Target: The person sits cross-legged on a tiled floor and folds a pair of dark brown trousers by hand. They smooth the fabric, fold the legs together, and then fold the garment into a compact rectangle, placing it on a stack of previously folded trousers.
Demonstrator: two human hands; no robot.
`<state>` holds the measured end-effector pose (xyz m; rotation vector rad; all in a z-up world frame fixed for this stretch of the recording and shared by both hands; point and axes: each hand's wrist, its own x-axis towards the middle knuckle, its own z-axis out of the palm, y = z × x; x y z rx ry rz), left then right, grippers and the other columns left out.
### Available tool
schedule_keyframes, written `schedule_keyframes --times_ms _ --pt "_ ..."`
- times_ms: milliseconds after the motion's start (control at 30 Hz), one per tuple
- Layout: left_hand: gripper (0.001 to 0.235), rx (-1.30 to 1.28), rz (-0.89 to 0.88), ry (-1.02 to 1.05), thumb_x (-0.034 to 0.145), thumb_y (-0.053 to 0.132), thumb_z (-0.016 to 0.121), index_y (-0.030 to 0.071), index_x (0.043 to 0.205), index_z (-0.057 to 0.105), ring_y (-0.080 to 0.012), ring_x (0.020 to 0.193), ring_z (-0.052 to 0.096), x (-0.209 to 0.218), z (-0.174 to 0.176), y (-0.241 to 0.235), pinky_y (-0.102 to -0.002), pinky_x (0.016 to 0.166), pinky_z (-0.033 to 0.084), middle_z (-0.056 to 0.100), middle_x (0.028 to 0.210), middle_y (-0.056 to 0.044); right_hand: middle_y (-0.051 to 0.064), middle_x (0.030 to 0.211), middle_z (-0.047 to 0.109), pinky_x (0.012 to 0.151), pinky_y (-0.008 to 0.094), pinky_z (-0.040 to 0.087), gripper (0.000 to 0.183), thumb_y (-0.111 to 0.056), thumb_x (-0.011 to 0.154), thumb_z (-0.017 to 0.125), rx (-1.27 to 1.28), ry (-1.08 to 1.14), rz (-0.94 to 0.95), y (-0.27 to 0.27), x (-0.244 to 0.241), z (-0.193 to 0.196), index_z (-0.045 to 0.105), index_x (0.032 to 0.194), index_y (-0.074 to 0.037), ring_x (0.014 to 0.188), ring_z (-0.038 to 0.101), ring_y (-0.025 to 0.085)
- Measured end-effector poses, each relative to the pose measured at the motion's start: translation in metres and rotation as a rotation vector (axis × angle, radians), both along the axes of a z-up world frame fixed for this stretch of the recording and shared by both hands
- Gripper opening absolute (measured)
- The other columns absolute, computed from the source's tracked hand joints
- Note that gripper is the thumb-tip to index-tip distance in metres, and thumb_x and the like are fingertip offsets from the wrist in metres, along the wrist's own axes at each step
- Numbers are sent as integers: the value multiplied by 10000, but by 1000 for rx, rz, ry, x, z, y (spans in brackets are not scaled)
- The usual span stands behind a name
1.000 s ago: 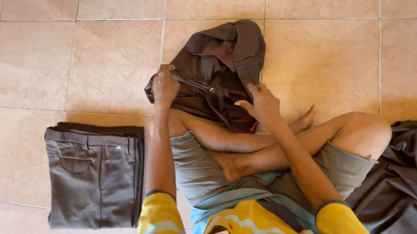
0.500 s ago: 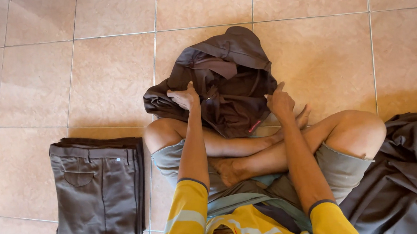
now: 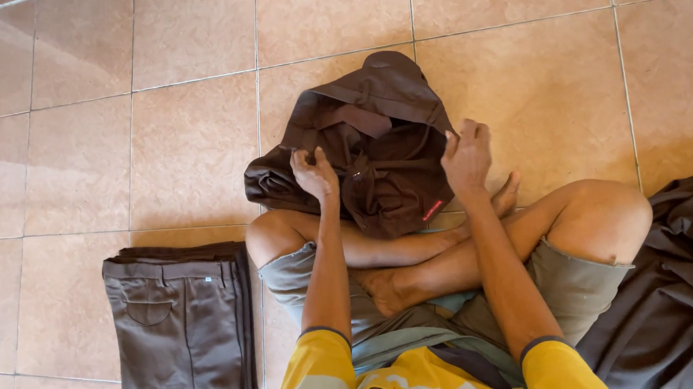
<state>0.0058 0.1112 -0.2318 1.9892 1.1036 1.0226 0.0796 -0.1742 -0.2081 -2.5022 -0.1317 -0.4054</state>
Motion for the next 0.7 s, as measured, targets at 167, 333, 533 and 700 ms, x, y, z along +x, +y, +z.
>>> schedule_keyframes --times_ms 167,333,533,700 --pt "156 536 -518 -180 759 18 740 87 748 600 -372 1078 675 2 95 -118 -496 943 470 689 995 -136 275 1063 649 848 479 555 697 -590 1041 314 753 479 196 26 -11 37 609 1153 31 979 678 373" --pt "194 540 -1018 -63 676 52 801 70 803 655 -347 1247 616 -29 75 -182 -631 1192 230 723 1202 -99 293 1220 672 966 495 565 1045 -872 875 282 1331 777 -5 16 -4 68 645 1287 16 1123 684 386" --pt "321 341 -825 107 926 384 730 139 1129 684 -325 1355 546 -13 46 -113 -659 1192 202 607 1428 -97 90 1089 723 959 306 569 915 -858 790 542 1472 784 -88 -24 -7 56 719 1245 -85 1008 687 232" --pt "693 252 -862 514 957 591 649 74 1414 575 -460 1402 481 -33 9 -71 -751 1135 264 554 1457 -269 -56 655 579 465 197 394 93 -207 944 730 845 499 126 -22 35 -80 809 975 -169 588 518 54"
